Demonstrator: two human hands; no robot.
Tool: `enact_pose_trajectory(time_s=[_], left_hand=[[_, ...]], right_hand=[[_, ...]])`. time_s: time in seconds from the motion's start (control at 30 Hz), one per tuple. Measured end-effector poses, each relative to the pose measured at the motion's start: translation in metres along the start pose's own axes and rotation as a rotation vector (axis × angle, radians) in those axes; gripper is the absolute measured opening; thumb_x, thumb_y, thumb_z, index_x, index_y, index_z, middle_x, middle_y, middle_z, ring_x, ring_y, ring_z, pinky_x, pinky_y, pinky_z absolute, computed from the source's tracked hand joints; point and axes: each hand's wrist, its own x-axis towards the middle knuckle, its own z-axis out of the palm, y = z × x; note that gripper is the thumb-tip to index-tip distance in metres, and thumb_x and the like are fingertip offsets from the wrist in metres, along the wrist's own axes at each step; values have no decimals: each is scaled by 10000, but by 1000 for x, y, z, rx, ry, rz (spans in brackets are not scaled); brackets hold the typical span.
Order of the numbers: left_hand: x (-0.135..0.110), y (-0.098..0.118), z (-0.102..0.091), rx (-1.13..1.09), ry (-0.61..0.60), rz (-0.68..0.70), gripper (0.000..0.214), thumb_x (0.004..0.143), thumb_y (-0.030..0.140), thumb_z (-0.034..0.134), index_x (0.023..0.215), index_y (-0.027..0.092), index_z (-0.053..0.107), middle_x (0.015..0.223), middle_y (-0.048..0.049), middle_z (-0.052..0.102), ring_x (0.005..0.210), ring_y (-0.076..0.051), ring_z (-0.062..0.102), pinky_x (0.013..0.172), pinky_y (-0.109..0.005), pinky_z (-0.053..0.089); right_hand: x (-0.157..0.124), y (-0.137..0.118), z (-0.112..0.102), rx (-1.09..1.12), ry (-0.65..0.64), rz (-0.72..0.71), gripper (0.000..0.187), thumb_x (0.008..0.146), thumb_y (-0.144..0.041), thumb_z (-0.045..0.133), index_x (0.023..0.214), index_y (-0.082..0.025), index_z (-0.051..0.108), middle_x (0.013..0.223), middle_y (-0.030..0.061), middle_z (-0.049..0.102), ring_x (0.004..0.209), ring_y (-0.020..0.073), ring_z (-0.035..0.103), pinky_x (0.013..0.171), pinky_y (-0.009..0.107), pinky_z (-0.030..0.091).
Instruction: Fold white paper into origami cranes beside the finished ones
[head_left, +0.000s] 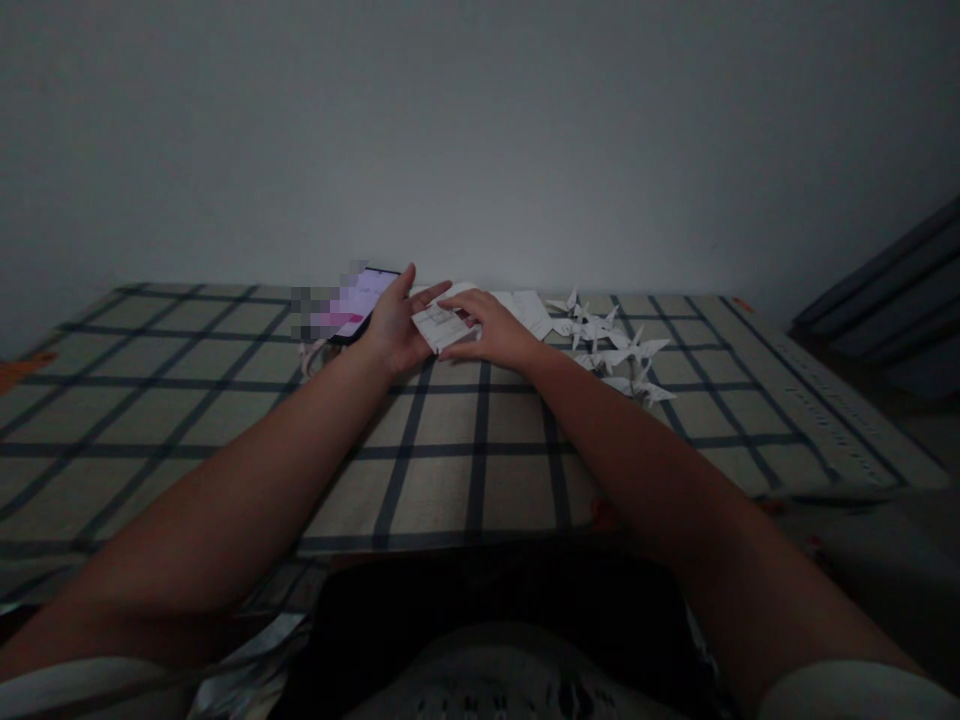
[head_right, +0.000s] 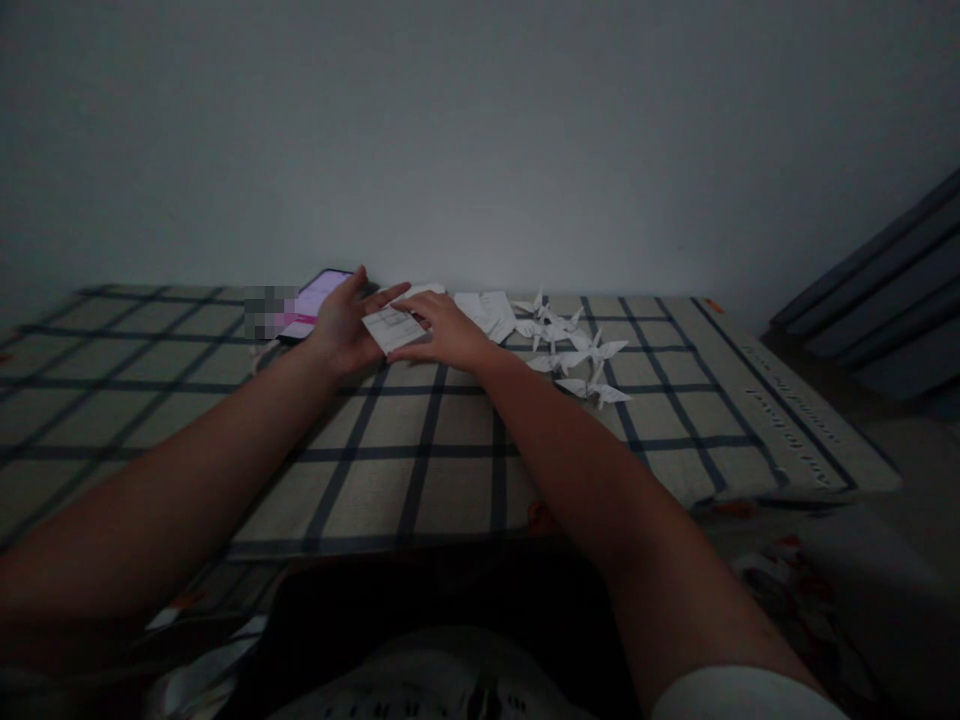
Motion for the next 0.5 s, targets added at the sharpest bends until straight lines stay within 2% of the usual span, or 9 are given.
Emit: enact_pose_trajectory(time_s=[0.17, 0.3, 0.4, 0.5], left_hand=[[0, -1, -1, -8, -11, 3, 542, 906, 659, 446, 1095, 177, 607, 1016, -192, 676, 976, -352, 703, 841, -533, 568], [2, -1, -5, -6, -34, -20, 546, 900, 669, 447, 1095, 185, 608, 989, -179, 683, 929, -339, 714, 816, -518, 575], [4, -2, -8, 4, -86, -25, 556, 892, 685, 447, 1098, 192, 601, 975, -169, 677, 915, -333, 716, 801, -502, 578], [2, -1, -5, 13, -121, -13, 546, 895, 675, 451, 1108, 192, 593, 960, -155, 669, 915, -324, 716, 797, -486, 576]], right_hand=[[0, 0, -1, -9, -13, -13, 682, 703, -402, 868, 1305, -194, 625, 1363, 131, 608, 1297, 291, 507, 1130, 469, 365], [0, 1, -2, -18, 3, -16, 513, 814, -412, 770, 1267, -193, 667, 1305, 117, 653, 1256, 275, 534, 1115, 453, 380], [2, 2, -3, -54, 18, -35, 385, 874, -274, 680, 1255, -222, 684, 1303, 93, 660, 1264, 263, 530, 1135, 465, 356], [3, 4, -4, -97, 17, -42, 387, 835, -140, 654, 1208, -220, 713, 1296, 90, 644, 1274, 253, 519, 1147, 460, 348]])
